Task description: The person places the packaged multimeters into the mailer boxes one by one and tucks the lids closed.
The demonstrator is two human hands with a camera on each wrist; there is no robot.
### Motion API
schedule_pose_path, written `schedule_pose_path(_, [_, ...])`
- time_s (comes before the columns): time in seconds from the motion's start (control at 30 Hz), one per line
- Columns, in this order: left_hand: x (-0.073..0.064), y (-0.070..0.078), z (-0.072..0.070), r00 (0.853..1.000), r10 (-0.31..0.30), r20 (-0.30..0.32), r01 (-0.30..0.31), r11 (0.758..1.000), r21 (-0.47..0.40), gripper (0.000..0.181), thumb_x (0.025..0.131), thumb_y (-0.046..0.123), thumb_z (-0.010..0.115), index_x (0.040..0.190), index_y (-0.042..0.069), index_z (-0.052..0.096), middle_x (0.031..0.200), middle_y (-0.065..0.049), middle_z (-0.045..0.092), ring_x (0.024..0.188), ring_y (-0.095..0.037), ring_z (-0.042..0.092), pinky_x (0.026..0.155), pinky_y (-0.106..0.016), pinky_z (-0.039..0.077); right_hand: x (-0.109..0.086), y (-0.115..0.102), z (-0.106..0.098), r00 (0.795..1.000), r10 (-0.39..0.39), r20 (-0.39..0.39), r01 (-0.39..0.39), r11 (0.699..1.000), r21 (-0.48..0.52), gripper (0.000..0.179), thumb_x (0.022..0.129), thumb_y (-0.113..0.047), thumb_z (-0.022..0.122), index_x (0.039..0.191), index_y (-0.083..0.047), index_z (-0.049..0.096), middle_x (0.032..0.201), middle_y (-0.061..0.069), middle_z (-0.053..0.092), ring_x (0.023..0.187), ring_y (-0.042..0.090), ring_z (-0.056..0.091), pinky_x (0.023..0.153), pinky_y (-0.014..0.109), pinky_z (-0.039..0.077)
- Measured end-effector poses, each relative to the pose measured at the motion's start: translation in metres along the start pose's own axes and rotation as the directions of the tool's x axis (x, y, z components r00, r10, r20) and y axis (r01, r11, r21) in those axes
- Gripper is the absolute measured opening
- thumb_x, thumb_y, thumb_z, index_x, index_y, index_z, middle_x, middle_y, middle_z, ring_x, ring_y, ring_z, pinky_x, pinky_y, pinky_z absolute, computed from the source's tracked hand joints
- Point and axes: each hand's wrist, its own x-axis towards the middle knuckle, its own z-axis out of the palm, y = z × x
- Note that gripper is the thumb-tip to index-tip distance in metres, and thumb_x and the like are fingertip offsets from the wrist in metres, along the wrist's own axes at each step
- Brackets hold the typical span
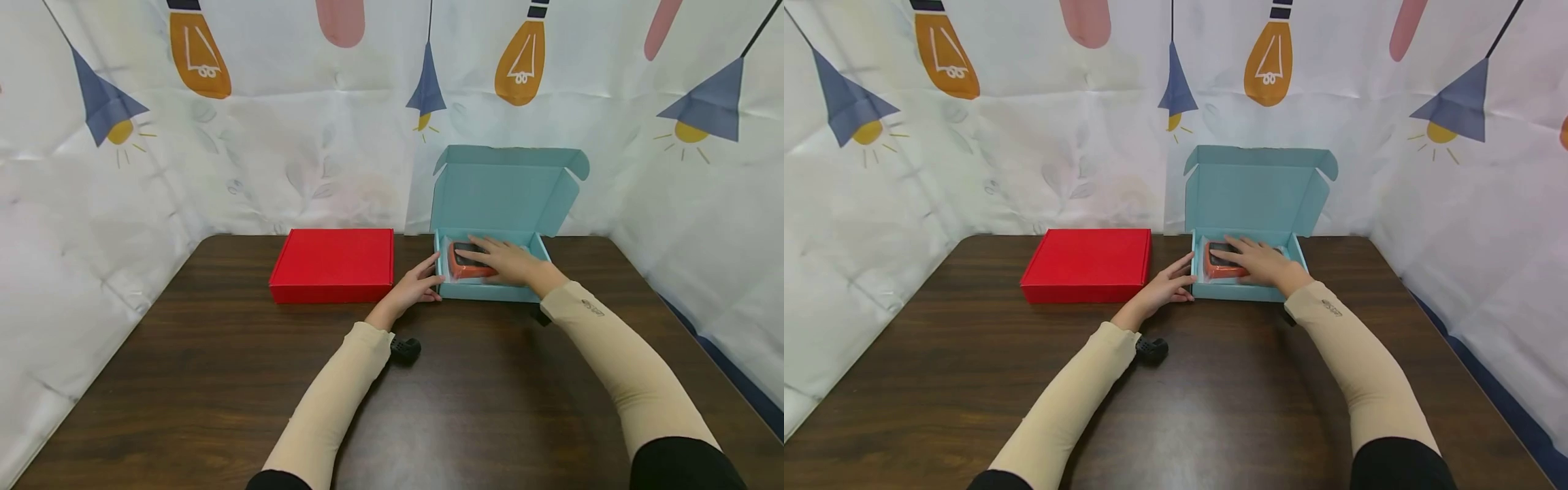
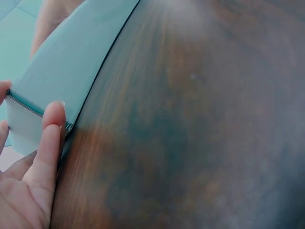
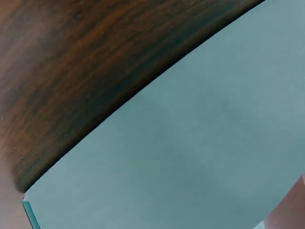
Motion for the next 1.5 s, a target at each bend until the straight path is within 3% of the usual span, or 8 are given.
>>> schedule_pose_path(0.4, [-0.001, 0.004, 0.005, 0.998, -0.041, -0.042, 0.041, 0.999, -0.016, 0.065, 0.108, 0.022, 0.054, 0.165, 0.027, 0.023, 0.168, -0.013, 0.022, 0.079, -0.016, 0.064, 0.092, -0.036, 0.055, -0.022, -0.002, -0.01, 0.998, -0.001, -0.058, 0.009, 0.989, 0.149, 0.08, 0.095, -0.017, 0.076, 0.161, -0.008, 0.032, 0.162, 0.028, 0.027, 0.143, 0.051, 0.033, 0.108, 0.066, 0.037])
schedule_pose_path(0.57, [-0.003, 0.007, 0.007, 0.997, -0.057, -0.053, 0.056, 0.998, -0.03, 0.066, 0.108, 0.021, 0.055, 0.165, 0.027, 0.024, 0.168, -0.013, 0.022, 0.078, -0.016, 0.063, 0.087, -0.033, 0.056, -0.036, 0.002, -0.017, 0.995, 0.087, -0.046, -0.07, 0.956, 0.284, 0.081, 0.099, -0.022, 0.071, 0.164, -0.012, 0.024, 0.165, 0.026, 0.021, 0.147, 0.049, 0.028, 0.109, 0.066, 0.036])
schedule_pose_path(0.87, [-0.004, 0.009, 0.009, 0.993, -0.078, -0.085, 0.076, 0.997, -0.026, 0.065, 0.107, 0.021, 0.055, 0.165, 0.027, 0.026, 0.168, -0.011, 0.025, 0.076, -0.016, 0.062, 0.082, -0.03, 0.055, -0.058, 0.004, -0.027, 0.984, 0.162, -0.072, -0.132, 0.941, 0.31, 0.07, 0.103, -0.024, 0.065, 0.163, -0.014, 0.03, 0.162, 0.021, 0.033, 0.147, 0.044, 0.032, 0.111, 0.065, 0.034])
schedule_pose_path(1.07, [-0.006, 0.014, 0.02, 0.97, 0.009, -0.242, -0.009, 1.0, 0.0, 0.056, 0.104, 0.01, 0.056, 0.158, 0.012, 0.041, 0.159, -0.013, 0.043, 0.074, -0.017, 0.062, 0.078, -0.03, 0.054, -0.072, 0.009, -0.027, 0.951, 0.264, -0.159, -0.216, 0.939, 0.269, 0.056, 0.103, -0.021, 0.064, 0.155, -0.01, 0.046, 0.147, 0.025, 0.053, 0.126, 0.045, 0.056, 0.095, 0.062, 0.049])
schedule_pose_path(1.2, [-0.007, 0.022, 0.027, 0.918, 0.111, -0.38, -0.125, 0.992, -0.013, 0.045, 0.102, 0.002, 0.056, 0.147, 0.0, 0.052, 0.146, -0.019, 0.056, 0.088, -0.027, 0.065, 0.085, -0.037, 0.057, -0.08, 0.015, -0.026, 0.895, 0.348, -0.278, -0.272, 0.921, 0.277, 0.046, 0.106, -0.022, 0.06, 0.147, -0.004, 0.055, 0.129, 0.027, 0.065, 0.098, 0.039, 0.067, 0.073, 0.054, 0.053])
schedule_pose_path(1.33, [-0.006, 0.033, 0.024, 0.885, 0.169, -0.434, -0.207, 0.977, -0.041, 0.041, 0.102, 0.001, 0.054, 0.143, -0.003, 0.054, 0.142, -0.023, 0.058, 0.104, -0.039, 0.064, 0.096, -0.048, 0.054, -0.087, 0.019, -0.026, 0.788, 0.439, -0.432, -0.291, 0.883, 0.367, 0.04, 0.108, -0.024, 0.055, 0.14, -0.001, 0.061, 0.118, 0.026, 0.07, 0.094, 0.04, 0.067, 0.076, 0.056, 0.052])
schedule_pose_path(1.4, [-0.004, 0.038, 0.02, 0.869, 0.188, -0.457, -0.232, 0.972, -0.042, 0.04, 0.102, 0.003, 0.054, 0.143, -0.002, 0.055, 0.143, -0.023, 0.057, 0.106, -0.039, 0.064, 0.099, -0.049, 0.052, -0.089, 0.022, -0.025, 0.701, 0.486, -0.522, -0.284, 0.862, 0.421, 0.037, 0.107, -0.024, 0.056, 0.134, 0.0, 0.066, 0.113, 0.025, 0.071, 0.096, 0.039, 0.067, 0.08, 0.054, 0.053])
schedule_pose_path(1.5, [-0.001, 0.045, 0.011, 0.841, 0.236, -0.487, -0.282, 0.959, -0.021, 0.041, 0.103, 0.005, 0.053, 0.144, 0.0, 0.055, 0.147, -0.019, 0.053, 0.11, -0.036, 0.062, 0.103, -0.051, 0.049, -0.089, 0.028, -0.024, 0.523, 0.581, -0.624, -0.252, 0.805, 0.538, 0.034, 0.106, -0.021, 0.055, 0.126, 0.001, 0.07, 0.108, 0.022, 0.073, 0.088, 0.023, 0.069, 0.078, 0.035, 0.054])
